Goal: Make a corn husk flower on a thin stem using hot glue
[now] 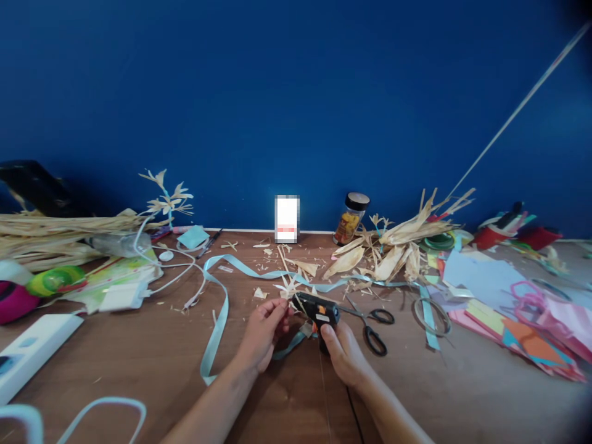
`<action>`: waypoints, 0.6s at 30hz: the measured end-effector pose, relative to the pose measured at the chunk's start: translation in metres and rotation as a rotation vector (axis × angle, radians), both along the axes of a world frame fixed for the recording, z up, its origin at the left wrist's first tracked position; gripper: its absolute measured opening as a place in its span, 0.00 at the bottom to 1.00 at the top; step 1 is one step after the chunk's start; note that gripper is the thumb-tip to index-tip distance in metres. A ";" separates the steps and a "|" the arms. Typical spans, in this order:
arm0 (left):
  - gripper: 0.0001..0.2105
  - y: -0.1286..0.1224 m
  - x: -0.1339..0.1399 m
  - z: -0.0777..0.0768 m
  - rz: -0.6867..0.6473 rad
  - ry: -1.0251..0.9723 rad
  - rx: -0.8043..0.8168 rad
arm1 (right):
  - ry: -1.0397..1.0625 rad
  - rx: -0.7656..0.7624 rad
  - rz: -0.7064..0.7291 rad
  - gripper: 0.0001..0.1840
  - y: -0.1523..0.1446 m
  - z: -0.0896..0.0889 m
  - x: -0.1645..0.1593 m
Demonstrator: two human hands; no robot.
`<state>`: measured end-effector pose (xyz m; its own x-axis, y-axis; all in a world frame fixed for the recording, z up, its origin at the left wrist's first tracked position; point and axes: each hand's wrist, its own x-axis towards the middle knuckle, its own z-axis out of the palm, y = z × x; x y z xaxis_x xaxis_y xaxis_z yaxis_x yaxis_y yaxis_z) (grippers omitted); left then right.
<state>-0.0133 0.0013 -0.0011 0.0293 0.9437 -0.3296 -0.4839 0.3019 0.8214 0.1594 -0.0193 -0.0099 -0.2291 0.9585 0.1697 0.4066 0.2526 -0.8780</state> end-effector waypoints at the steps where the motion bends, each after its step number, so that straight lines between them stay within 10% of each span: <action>1: 0.12 0.000 0.000 0.001 -0.002 -0.001 -0.002 | 0.005 0.004 -0.010 0.19 0.000 0.000 0.000; 18: 0.09 0.001 0.000 0.004 -0.056 -0.107 -0.034 | 0.006 -0.025 0.004 0.21 0.001 0.000 0.000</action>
